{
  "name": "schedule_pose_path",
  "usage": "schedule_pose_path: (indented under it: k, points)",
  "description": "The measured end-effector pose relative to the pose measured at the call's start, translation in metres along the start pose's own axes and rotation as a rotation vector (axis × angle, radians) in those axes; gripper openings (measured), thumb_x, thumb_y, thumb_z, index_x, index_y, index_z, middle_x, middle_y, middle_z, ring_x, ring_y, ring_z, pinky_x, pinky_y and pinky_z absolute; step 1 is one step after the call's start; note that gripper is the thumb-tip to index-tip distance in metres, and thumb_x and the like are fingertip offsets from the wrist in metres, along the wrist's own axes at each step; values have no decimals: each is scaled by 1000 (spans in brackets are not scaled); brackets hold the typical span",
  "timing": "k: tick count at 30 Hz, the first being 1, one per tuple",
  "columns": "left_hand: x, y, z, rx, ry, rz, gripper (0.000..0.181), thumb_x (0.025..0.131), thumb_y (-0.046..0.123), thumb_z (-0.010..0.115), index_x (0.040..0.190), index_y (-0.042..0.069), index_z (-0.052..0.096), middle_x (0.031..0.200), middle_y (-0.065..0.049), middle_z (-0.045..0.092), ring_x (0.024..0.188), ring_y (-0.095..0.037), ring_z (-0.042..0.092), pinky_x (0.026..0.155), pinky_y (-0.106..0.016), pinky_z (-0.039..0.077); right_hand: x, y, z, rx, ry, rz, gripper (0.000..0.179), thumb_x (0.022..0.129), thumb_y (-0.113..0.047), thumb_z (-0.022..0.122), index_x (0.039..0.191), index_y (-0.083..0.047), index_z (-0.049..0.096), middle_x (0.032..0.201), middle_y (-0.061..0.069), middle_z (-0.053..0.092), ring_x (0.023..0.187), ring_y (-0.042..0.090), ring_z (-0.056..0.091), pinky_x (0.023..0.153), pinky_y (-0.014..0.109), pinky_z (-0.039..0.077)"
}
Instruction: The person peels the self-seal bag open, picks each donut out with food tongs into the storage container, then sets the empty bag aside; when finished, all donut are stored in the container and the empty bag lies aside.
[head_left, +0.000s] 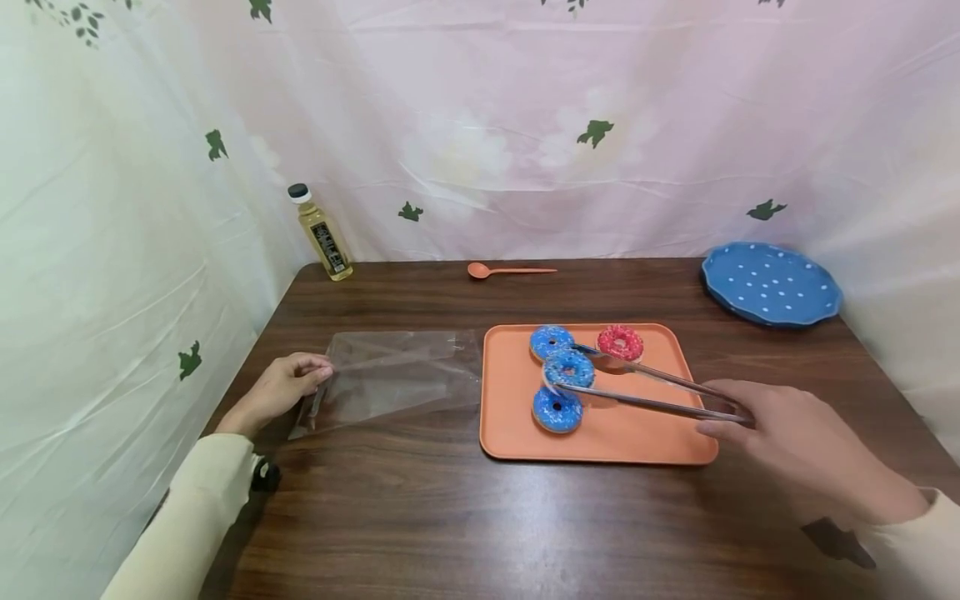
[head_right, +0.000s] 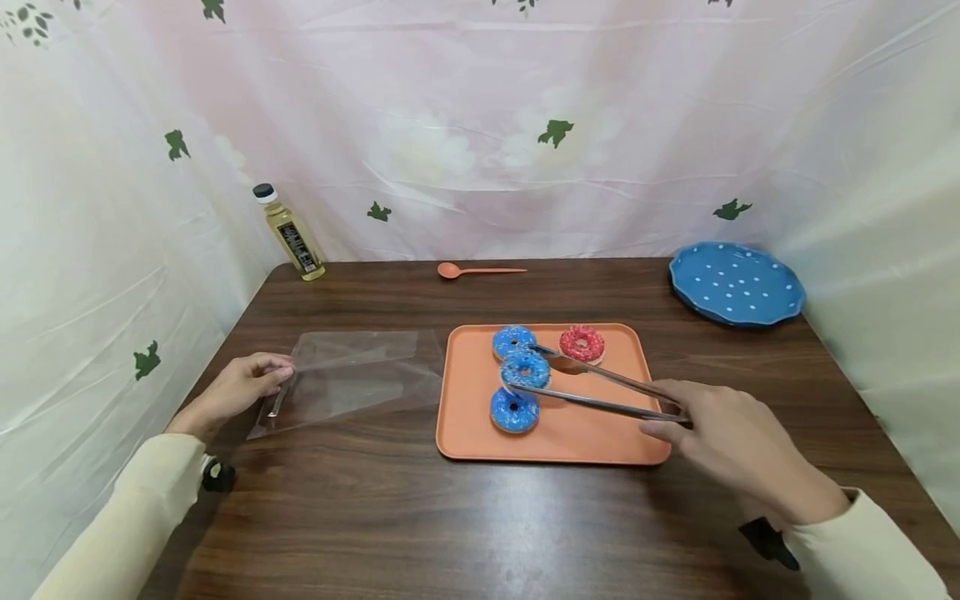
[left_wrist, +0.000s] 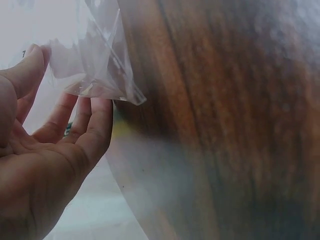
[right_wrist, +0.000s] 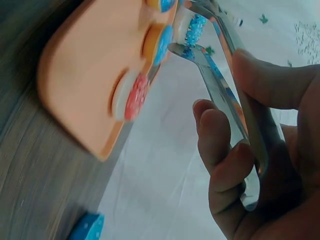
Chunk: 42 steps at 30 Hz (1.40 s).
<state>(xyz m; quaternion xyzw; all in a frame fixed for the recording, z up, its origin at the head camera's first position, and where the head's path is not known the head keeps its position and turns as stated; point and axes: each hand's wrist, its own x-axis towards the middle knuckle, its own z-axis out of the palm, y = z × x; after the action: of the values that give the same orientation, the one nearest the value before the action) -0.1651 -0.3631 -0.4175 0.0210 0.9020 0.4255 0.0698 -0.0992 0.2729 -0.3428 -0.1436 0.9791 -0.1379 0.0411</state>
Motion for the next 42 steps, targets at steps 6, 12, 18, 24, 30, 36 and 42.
schedule_pose_path:
  k: [6, 12, 18, 24, 30, 36, 42]
  points:
    - [2, -1, 0, 13, 5, -1, 39, 103, 29, 61, 124, -3, 66, 139, -23, 52, 110, -33, 61, 84, -33, 56, -16, 22, -5, -56, -12, 77, 62, 86, -60, 71, 125, -12, 67, 79, -7, 62, 75, 20, 56, 61, 41, 43]
    - [1, -2, 0, 14, 3, 9, 39, 103, 28, 61, 124, -4, 66, 137, -25, 54, 109, -34, 62, 84, -33, 56, -26, 34, -5, -90, -49, 116, 68, 88, -60, 69, 126, -4, 65, 88, 4, 67, 80, 27, 61, 64, 47, 47]
    - [0, -1, -1, 18, 6, 18, 38, 103, 27, 61, 122, -5, 66, 136, -26, 54, 107, -31, 62, 82, -30, 56, -34, 44, 0, -109, -70, 130, 65, 89, -58, 69, 124, -3, 66, 95, 11, 69, 83, 31, 64, 65, 54, 48]
    - [0, -2, -1, 30, 16, 30, 36, 103, 25, 62, 120, -5, 67, 134, -26, 56, 103, -24, 63, 79, -27, 56, -41, 54, 6, -117, -59, 118, 64, 86, -62, 70, 122, -9, 69, 94, 6, 70, 83, 29, 65, 61, 48, 47]
    - [1, -3, 0, 33, 20, 34, 36, 103, 25, 62, 120, -6, 67, 134, -26, 56, 103, -21, 62, 80, -28, 56, -42, 69, 5, -126, -118, 186, 69, 86, -63, 70, 123, -4, 68, 92, 13, 68, 82, 33, 61, 67, 57, 47]
    - [0, -1, -1, 28, 15, 24, 37, 103, 26, 61, 121, -5, 67, 135, -26, 55, 105, -30, 63, 81, -28, 55, -42, 73, 2, -137, -142, 210, 72, 84, -60, 73, 123, 1, 66, 97, 23, 67, 86, 39, 61, 71, 60, 47]
    - [-1, -1, -1, 26, 14, 26, 36, 102, 25, 62, 121, -5, 67, 134, -25, 56, 103, -25, 63, 80, -27, 56, -45, 74, -3, -91, -104, 213, 70, 85, -56, 74, 125, 0, 64, 99, 24, 67, 86, 40, 61, 68, 59, 47]
